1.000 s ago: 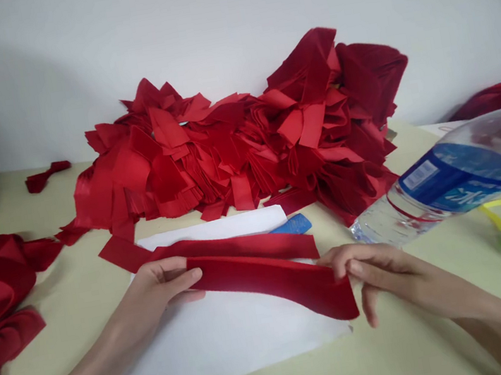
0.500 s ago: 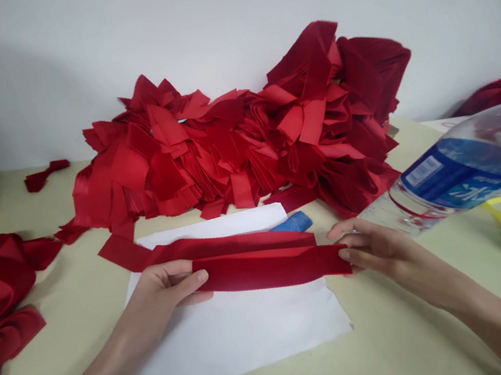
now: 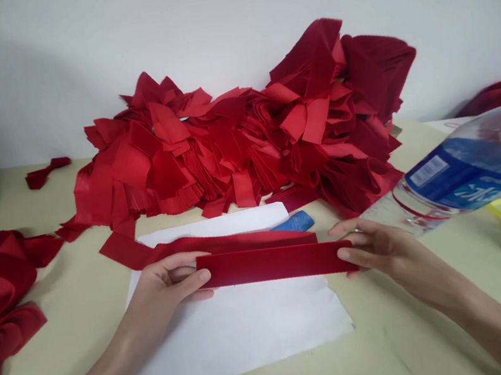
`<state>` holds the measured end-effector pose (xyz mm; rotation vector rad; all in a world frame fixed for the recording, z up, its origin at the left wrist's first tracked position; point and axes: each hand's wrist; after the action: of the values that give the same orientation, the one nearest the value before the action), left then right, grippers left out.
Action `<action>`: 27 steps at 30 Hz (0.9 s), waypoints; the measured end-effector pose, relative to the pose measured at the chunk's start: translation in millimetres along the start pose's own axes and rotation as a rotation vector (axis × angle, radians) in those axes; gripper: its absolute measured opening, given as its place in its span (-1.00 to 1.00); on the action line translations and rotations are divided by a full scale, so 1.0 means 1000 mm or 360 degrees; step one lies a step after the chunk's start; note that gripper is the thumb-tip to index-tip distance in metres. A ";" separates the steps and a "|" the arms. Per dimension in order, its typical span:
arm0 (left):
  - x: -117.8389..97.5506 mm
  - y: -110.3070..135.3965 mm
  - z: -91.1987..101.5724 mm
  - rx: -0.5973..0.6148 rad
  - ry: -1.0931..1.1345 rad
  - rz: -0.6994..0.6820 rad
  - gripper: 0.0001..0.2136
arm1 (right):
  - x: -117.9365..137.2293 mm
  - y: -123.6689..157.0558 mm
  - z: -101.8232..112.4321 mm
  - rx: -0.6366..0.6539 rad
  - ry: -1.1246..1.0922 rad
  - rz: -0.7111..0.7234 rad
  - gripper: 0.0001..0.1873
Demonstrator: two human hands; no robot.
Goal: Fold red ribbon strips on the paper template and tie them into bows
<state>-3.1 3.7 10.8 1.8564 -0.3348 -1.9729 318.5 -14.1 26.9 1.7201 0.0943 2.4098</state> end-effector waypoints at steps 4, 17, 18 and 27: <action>0.002 -0.001 0.001 -0.0096 -0.0019 0.0042 -0.71 | -0.003 -0.002 0.001 -0.0120 0.0054 -0.0008 -0.64; 0.001 0.002 -0.001 -0.0235 -0.0100 0.0012 -0.75 | -0.010 -0.002 0.004 -0.0229 -0.0179 -0.0195 -0.61; 0.001 0.001 -0.001 -0.0245 -0.0121 0.0003 -0.75 | -0.010 -0.002 0.005 -0.0232 -0.0205 -0.0203 -0.63; 0.003 0.000 -0.001 -0.0073 0.0034 0.0006 -0.81 | -0.011 -0.005 0.007 -0.0345 -0.0307 -0.0222 -0.71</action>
<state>-2.3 2.5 8.3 1.8456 -0.2841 -1.9410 329.0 -11.9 18.7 1.7705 -0.0687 2.0614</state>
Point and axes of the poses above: each hand's wrist, its own y-axis away from the middle knuckle, its own z-axis out of the back of the hand, x = y × z, and after that the axes turned 13 degrees about -x, right-handed
